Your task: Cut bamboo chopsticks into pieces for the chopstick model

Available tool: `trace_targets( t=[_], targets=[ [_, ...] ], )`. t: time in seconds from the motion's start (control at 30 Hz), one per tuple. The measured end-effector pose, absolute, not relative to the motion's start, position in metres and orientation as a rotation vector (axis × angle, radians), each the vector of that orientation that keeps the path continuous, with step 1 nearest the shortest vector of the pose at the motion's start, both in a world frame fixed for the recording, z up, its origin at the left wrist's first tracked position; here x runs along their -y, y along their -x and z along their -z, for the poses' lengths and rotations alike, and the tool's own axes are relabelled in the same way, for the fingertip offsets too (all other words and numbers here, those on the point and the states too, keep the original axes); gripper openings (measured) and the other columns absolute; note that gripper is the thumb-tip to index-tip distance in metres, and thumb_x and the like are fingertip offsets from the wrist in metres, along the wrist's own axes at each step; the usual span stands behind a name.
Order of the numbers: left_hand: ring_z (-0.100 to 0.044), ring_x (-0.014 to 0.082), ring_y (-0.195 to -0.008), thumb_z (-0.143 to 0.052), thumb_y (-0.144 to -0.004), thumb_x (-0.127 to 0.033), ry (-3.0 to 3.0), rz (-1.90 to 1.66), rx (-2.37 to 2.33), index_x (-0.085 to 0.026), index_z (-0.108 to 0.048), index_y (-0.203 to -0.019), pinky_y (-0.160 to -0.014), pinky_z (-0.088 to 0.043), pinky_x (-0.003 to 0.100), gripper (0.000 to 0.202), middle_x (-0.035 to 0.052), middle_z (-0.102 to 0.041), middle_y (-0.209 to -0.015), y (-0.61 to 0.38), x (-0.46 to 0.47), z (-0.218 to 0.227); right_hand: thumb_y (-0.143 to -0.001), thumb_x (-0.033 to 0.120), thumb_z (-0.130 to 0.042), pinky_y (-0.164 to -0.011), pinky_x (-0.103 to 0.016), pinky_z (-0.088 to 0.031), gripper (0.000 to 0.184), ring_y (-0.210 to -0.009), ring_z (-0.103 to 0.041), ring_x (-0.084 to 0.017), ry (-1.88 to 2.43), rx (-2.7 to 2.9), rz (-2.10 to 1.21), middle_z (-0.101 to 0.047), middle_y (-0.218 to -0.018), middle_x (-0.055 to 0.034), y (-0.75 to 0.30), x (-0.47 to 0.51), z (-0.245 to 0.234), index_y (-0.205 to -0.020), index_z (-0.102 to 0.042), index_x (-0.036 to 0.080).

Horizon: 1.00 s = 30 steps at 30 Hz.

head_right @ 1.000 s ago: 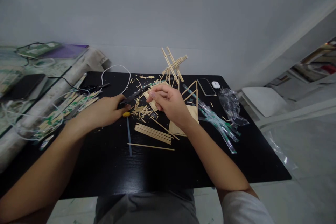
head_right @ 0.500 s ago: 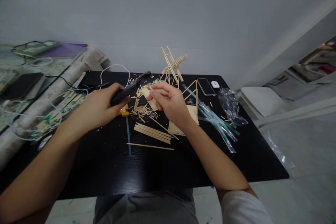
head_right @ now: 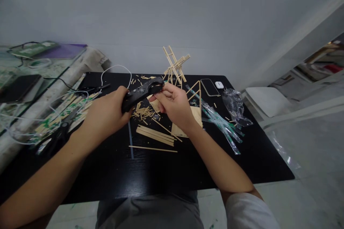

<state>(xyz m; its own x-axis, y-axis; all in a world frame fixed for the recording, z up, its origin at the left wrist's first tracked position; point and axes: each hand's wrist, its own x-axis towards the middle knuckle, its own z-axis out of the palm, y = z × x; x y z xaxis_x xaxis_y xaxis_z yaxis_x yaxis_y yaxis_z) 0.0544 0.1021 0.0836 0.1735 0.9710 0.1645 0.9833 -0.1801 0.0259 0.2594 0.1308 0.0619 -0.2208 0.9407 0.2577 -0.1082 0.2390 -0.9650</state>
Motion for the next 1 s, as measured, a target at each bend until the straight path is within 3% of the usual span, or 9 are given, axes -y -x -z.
trace_targets(
  t=[0.3,0.53,0.73,1.0],
  targets=[
    [-0.075,0.0352,-0.080,-0.052,-0.094,-0.032,2.347,0.145,1.964,-0.020,-0.058,-0.112,-0.064,-0.047,0.039,0.022,0.0122,-0.075,-0.088,-0.055,-0.104,-0.080,-0.092,0.038,-0.076,-0.044,-0.025,-0.033,0.022,-0.048,-0.045,-0.006,0.883,1.425,-1.212,-0.077,-0.082,-0.0032,-0.260,-0.134,-0.058,-0.087,-0.064,0.020],
    [-0.074,0.0345,-0.093,-0.053,-0.095,-0.036,2.411,0.237,1.913,-0.019,-0.058,-0.116,-0.068,-0.049,0.038,0.027,0.0141,-0.075,-0.108,-0.052,-0.104,-0.083,-0.092,0.035,-0.074,-0.045,-0.025,-0.032,0.017,-0.050,-0.046,-0.006,0.869,1.427,-1.229,-0.076,-0.082,-0.0037,-0.261,-0.136,-0.057,-0.089,-0.068,0.019],
    [-0.073,0.0318,-0.088,-0.053,-0.096,-0.035,2.437,0.279,1.926,-0.019,-0.058,-0.116,-0.068,-0.047,0.037,0.026,0.0132,-0.076,-0.104,-0.051,-0.103,-0.082,-0.092,0.037,-0.074,-0.047,-0.024,-0.035,0.018,-0.052,-0.047,-0.007,0.870,1.429,-1.252,-0.075,-0.081,-0.0033,-0.263,-0.138,-0.057,-0.091,-0.070,0.019],
    [-0.072,0.0280,-0.085,-0.052,-0.098,-0.036,2.543,0.397,1.890,-0.019,-0.059,-0.110,-0.068,-0.042,0.034,0.022,0.0104,-0.075,-0.099,-0.050,-0.105,-0.080,-0.091,0.051,-0.077,-0.052,-0.023,-0.041,0.032,-0.056,-0.049,-0.007,0.836,1.480,-1.175,-0.072,-0.077,-0.0008,-0.264,-0.142,-0.053,-0.089,-0.075,0.020]
  ],
)
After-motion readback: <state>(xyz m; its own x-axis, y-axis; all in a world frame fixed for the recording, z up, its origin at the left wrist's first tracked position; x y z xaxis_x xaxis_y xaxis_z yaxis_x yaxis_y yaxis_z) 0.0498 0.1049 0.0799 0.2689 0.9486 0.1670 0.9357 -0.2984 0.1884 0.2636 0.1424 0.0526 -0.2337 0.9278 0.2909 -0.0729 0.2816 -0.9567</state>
